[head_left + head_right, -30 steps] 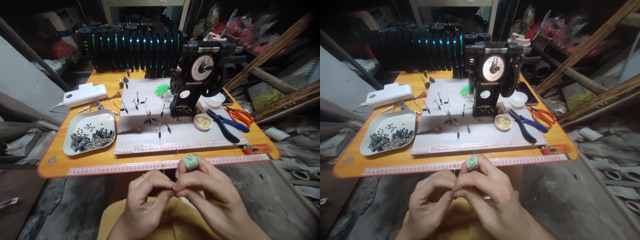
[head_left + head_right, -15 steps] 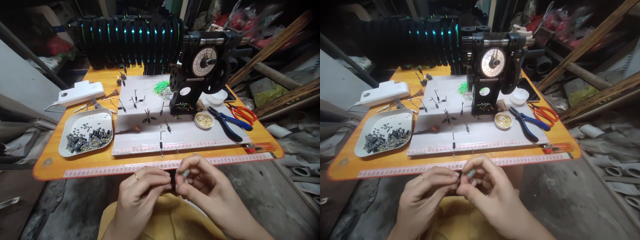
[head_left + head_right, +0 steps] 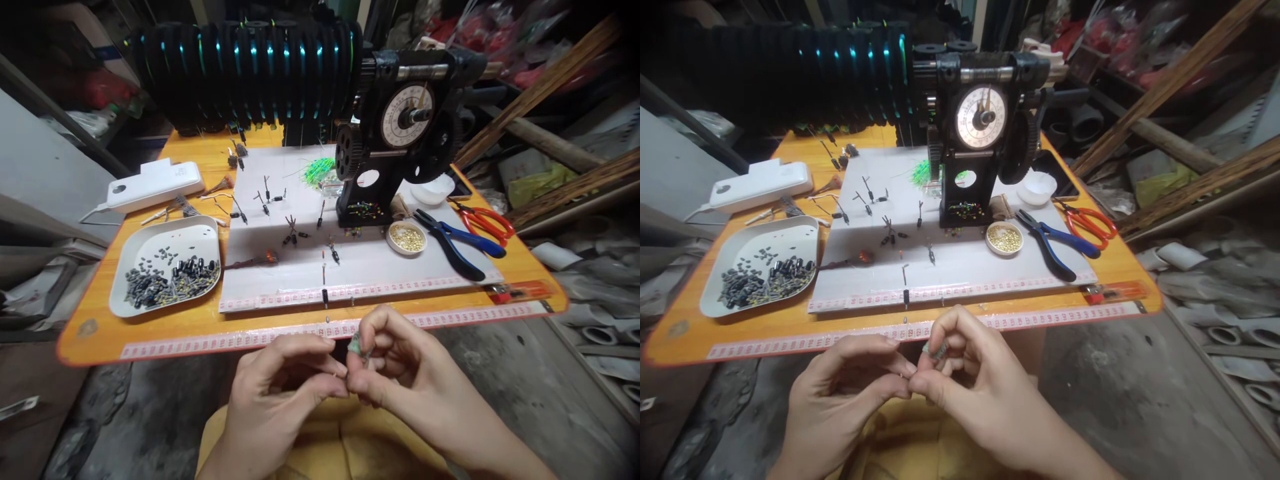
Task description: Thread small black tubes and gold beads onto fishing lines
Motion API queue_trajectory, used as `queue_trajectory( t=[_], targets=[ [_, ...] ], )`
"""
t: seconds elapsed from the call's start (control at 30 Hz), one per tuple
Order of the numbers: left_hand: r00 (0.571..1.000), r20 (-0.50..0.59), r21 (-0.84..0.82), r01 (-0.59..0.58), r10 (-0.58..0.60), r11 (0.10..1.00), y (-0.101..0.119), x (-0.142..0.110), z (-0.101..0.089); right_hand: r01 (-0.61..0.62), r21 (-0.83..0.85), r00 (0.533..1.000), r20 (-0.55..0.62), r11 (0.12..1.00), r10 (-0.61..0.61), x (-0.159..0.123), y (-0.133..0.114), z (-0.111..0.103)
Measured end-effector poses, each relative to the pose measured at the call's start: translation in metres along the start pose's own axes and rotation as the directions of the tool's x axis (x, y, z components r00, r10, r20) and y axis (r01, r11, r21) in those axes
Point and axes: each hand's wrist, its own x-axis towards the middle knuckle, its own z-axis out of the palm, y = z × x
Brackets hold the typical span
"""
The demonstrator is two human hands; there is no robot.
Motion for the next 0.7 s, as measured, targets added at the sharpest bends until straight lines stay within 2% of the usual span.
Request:
queue_trajectory(
  t=[0.1, 0.17, 0.2, 0.27, 0.33, 0.37, 0.4, 0.43, 0.47, 0.5, 0.57, 0.63, 0.7],
  targets=[
    [0.994, 0.085, 0.149, -0.086, 0.074, 0.985, 0.004, 0.003, -0.006, -0.018, 0.020, 1.000, 0.012, 1.000, 0.018, 0.001, -0.002, -0.002],
    [0.961, 0.217, 0.276, -0.229, 0.171, 0.933, 0.010, 0.008, -0.012, -0.033, 0.038, 0.999, 0.038, 0.999, 0.031, 0.003, -0.003, -0.004],
    [0.922, 0.312, 0.336, -0.334, 0.231, 0.881, 0.014, 0.011, -0.015, -0.044, 0.049, 0.998, 0.053, 0.998, 0.042, 0.005, -0.004, -0.005],
    [0.805, 0.507, 0.427, -0.545, 0.309, 0.721, 0.022, 0.018, -0.018, -0.068, 0.067, 0.995, 0.078, 0.995, 0.063, 0.010, -0.003, -0.007],
    [0.697, 0.648, 0.486, -0.689, 0.307, 0.538, 0.031, 0.025, -0.017, -0.087, 0.080, 0.992, 0.103, 0.993, 0.079, 0.016, -0.001, -0.009],
    [0.661, 0.690, 0.496, -0.728, 0.294, 0.473, 0.034, 0.028, -0.016, -0.091, 0.090, 0.990, 0.117, 0.992, 0.080, 0.019, 0.000, -0.010],
    [0.641, 0.715, 0.496, -0.746, 0.279, 0.444, 0.037, 0.031, -0.013, -0.089, 0.104, 0.989, 0.130, 0.991, 0.075, 0.022, 0.002, -0.011],
    [0.630, 0.729, 0.481, -0.749, 0.267, 0.455, 0.039, 0.034, -0.011, -0.085, 0.122, 0.988, 0.143, 0.989, 0.067, 0.024, 0.003, -0.012],
    [0.620, 0.738, 0.441, -0.743, 0.268, 0.504, 0.039, 0.035, -0.009, -0.079, 0.142, 0.987, 0.151, 0.987, 0.057, 0.025, 0.003, -0.012],
    [0.620, 0.734, 0.387, -0.717, 0.278, 0.580, 0.038, 0.036, -0.007, -0.068, 0.156, 0.987, 0.153, 0.985, 0.044, 0.024, 0.003, -0.012],
    [0.663, 0.686, 0.272, -0.615, 0.299, 0.740, 0.032, 0.035, -0.005, -0.029, 0.137, 0.990, 0.139, 0.990, 0.010, 0.020, 0.001, -0.010],
    [0.752, 0.585, 0.179, -0.486, 0.305, 0.856, 0.023, 0.031, -0.004, 0.064, 0.013, 0.993, 0.097, 0.998, -0.065, 0.011, -0.002, -0.007],
    [0.854, 0.433, 0.133, -0.377, 0.288, 0.917, 0.014, 0.024, -0.003, 0.214, -0.232, 0.977, 0.051, 0.949, -0.208, 0.002, -0.005, -0.004]
  ],
)
